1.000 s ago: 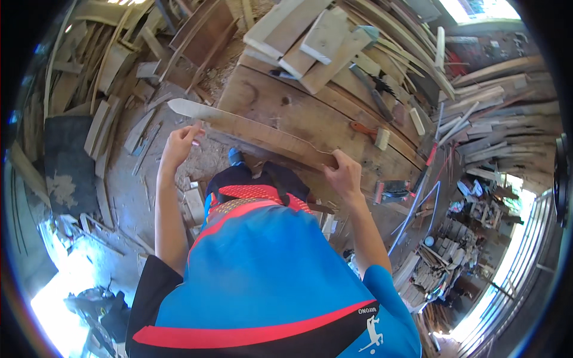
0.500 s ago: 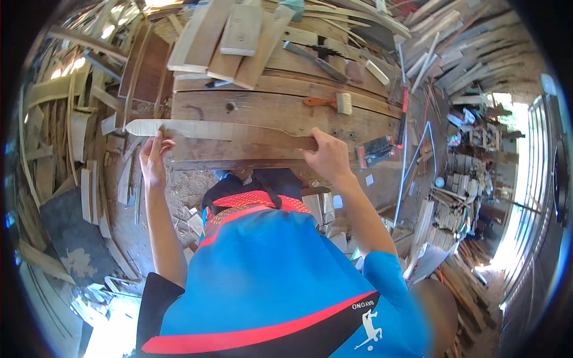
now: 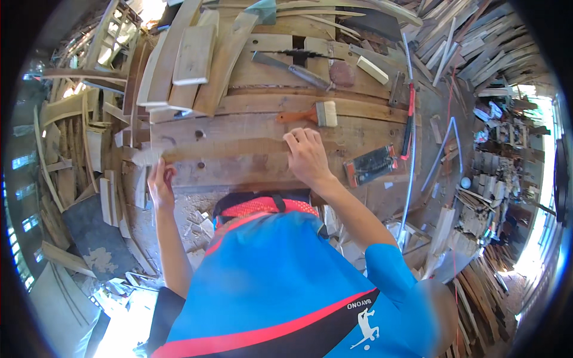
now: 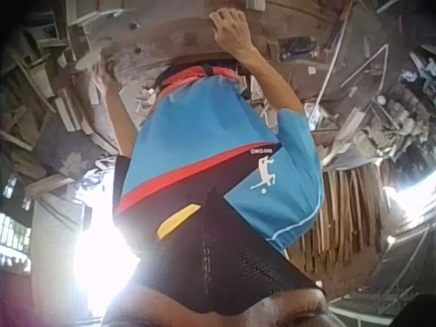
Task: Preparing and measuring wood pieces at a workbench in a workshop.
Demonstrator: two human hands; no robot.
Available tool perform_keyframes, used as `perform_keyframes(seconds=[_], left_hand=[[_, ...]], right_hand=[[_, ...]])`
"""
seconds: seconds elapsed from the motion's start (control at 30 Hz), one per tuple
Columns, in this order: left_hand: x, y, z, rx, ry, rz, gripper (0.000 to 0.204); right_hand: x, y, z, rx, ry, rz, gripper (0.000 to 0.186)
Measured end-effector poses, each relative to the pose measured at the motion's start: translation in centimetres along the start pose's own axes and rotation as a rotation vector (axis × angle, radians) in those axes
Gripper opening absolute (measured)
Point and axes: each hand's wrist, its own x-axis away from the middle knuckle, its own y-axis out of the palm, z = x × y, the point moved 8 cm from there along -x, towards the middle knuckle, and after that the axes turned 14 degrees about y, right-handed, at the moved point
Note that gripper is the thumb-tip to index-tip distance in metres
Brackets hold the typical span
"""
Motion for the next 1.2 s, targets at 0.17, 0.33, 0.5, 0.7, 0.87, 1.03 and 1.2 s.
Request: perform_keyframes(seconds=[0.17, 0.33, 0.5, 0.7, 0.87, 1.03, 1.2], left_hand=[[6.7, 1.7, -1.6, -0.067, -0.102, 0.231, 0.031], [11.8, 1.6, 0.0, -0.291, -0.142, 0.313, 0.037], [15.6, 2.4, 1.3, -0.241, -0.097, 0.178, 0.076], [20.7, -0.4, -6.8, -0.222, -0.321, 0.269, 0.1], [18.8, -0.2, -10.5, -0.379, -0.253, 0.119, 0.071], [12.9, -0.3, -7.5, -0.593, -0.139, -0.009, 0.051], [10.4, -4.1, -5.9, -0.577, -0.018, -0.005, 0.038]], right_hand=[[-2.6, 2.7, 4.2, -0.091, -0.072, -0.194, 0.036], [-3.4, 5.0, 5.2, -0.133, -0.255, -0.299, 0.027], [-5.1, 5.6, 5.4, -0.119, -0.257, -0.368, 0.024], [-7.7, 3.9, 6.1, -0.172, -0.143, -0.425, 0.024], [-7.9, -0.3, 4.1, -0.152, -0.34, -0.32, 0.022], [-6.1, 1.1, 3.5, -0.147, -0.005, -0.586, 0.022], [-4.1, 4.3, 2.5, -1.4, 0.776, -0.978, 0.052]])
